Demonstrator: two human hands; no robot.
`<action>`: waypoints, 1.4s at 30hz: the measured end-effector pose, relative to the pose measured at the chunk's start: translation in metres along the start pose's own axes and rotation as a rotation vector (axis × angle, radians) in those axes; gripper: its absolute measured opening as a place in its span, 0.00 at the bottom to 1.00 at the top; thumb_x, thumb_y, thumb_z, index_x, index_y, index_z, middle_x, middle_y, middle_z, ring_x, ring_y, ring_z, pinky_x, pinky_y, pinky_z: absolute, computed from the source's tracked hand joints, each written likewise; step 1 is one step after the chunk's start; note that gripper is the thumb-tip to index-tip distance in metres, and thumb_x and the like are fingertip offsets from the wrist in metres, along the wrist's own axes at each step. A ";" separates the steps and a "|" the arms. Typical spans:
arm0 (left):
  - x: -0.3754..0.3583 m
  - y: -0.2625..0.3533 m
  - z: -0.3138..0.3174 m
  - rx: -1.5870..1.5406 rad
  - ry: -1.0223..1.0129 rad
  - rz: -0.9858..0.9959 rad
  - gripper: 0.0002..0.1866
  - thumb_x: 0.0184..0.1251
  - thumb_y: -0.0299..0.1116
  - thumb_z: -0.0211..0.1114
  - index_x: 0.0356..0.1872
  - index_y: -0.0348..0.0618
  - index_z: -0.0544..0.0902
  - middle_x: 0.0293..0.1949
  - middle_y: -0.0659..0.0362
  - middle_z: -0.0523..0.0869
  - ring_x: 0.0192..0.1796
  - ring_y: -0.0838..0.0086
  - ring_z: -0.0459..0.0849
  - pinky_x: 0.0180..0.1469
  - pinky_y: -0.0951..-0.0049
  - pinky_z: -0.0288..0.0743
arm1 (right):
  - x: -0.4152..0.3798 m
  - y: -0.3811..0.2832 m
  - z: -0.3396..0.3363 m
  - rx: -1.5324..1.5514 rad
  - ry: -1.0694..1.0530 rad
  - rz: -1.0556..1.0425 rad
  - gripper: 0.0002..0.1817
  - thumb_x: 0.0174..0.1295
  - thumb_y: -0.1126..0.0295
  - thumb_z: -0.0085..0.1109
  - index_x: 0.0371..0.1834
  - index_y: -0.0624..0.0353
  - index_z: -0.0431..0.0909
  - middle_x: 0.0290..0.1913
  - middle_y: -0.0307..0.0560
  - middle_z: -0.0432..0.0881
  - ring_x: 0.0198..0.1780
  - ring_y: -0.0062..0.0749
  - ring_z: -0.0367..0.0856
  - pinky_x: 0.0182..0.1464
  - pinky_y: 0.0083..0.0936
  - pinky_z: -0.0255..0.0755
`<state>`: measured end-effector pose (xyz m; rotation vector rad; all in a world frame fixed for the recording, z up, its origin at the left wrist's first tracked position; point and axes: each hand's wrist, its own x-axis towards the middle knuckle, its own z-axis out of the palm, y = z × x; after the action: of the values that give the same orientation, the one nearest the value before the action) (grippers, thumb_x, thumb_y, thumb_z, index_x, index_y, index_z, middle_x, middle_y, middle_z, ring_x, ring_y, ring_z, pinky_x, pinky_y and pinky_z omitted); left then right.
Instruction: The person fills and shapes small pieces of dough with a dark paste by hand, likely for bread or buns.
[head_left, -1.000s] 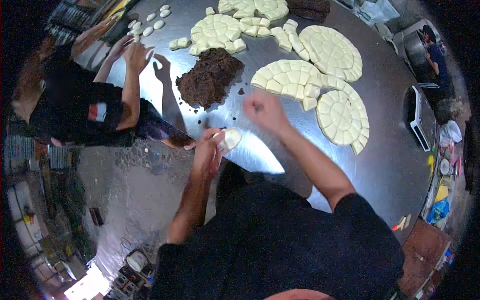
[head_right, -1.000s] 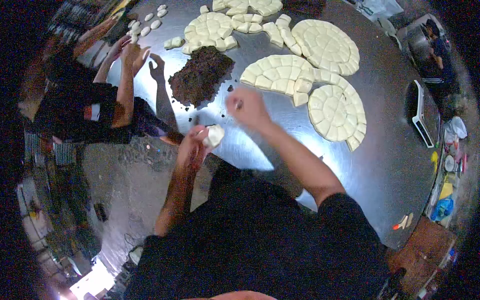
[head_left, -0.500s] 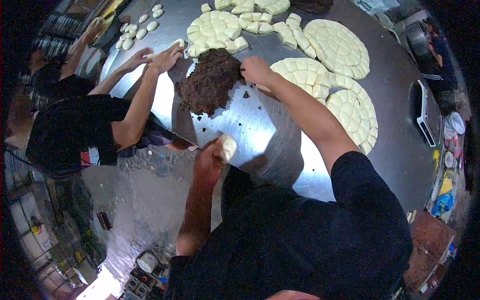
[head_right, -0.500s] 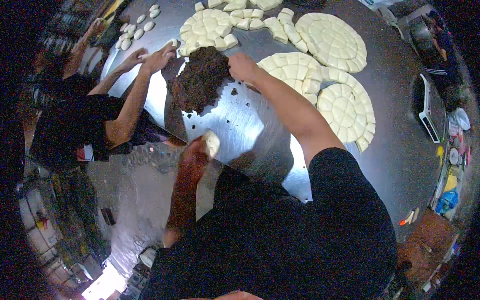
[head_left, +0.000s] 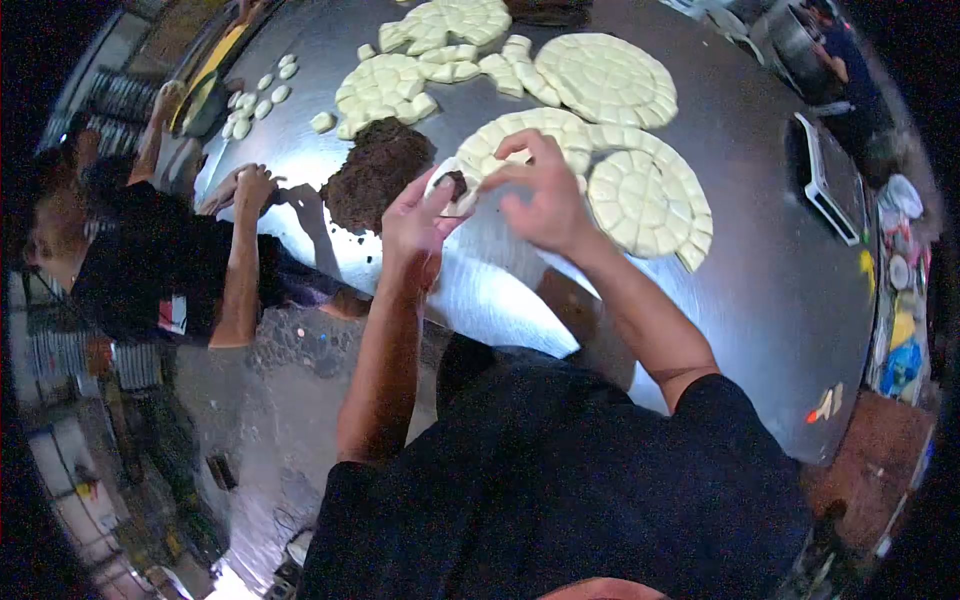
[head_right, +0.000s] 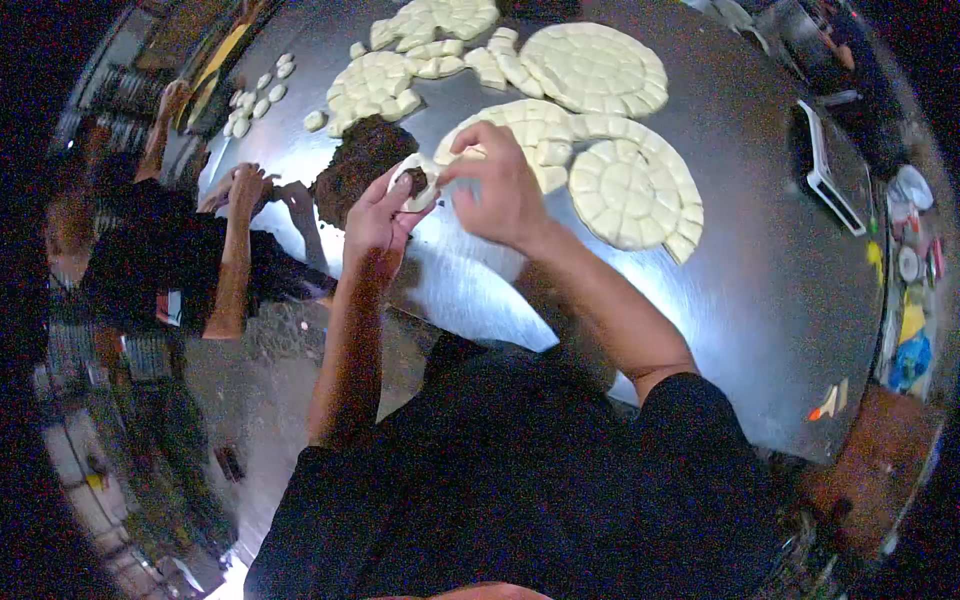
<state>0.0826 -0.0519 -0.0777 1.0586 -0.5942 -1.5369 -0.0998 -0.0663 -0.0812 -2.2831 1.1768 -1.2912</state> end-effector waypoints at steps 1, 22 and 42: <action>-0.008 -0.001 0.009 0.076 -0.063 0.018 0.15 0.70 0.26 0.57 0.53 0.27 0.75 0.44 0.49 0.84 0.42 0.66 0.85 0.46 0.66 0.83 | 0.000 -0.004 -0.014 -0.006 0.012 0.015 0.24 0.40 0.77 0.61 0.47 0.61 0.79 0.47 0.50 0.78 0.50 0.41 0.76 0.54 0.35 0.71; -0.081 0.008 0.103 0.109 -0.316 0.129 0.18 0.73 0.29 0.53 0.60 0.32 0.73 0.46 0.56 0.83 0.43 0.78 0.82 0.42 0.78 0.76 | -0.039 -0.077 -0.084 -0.110 0.271 -0.186 0.15 0.44 0.76 0.67 0.36 0.58 0.77 0.37 0.45 0.77 0.41 0.42 0.77 0.44 0.35 0.73; -0.075 -0.013 0.092 0.049 -0.427 -0.152 0.19 0.77 0.40 0.48 0.47 0.32 0.78 0.41 0.57 0.83 0.39 0.75 0.80 0.44 0.74 0.73 | -0.060 -0.070 -0.072 -0.186 0.391 0.019 0.14 0.46 0.77 0.67 0.37 0.61 0.79 0.33 0.45 0.75 0.34 0.36 0.79 0.34 0.28 0.73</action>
<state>-0.0055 0.0073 -0.0223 0.8282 -0.8620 -1.9094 -0.1382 0.0347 -0.0364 -2.1944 1.4940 -1.7436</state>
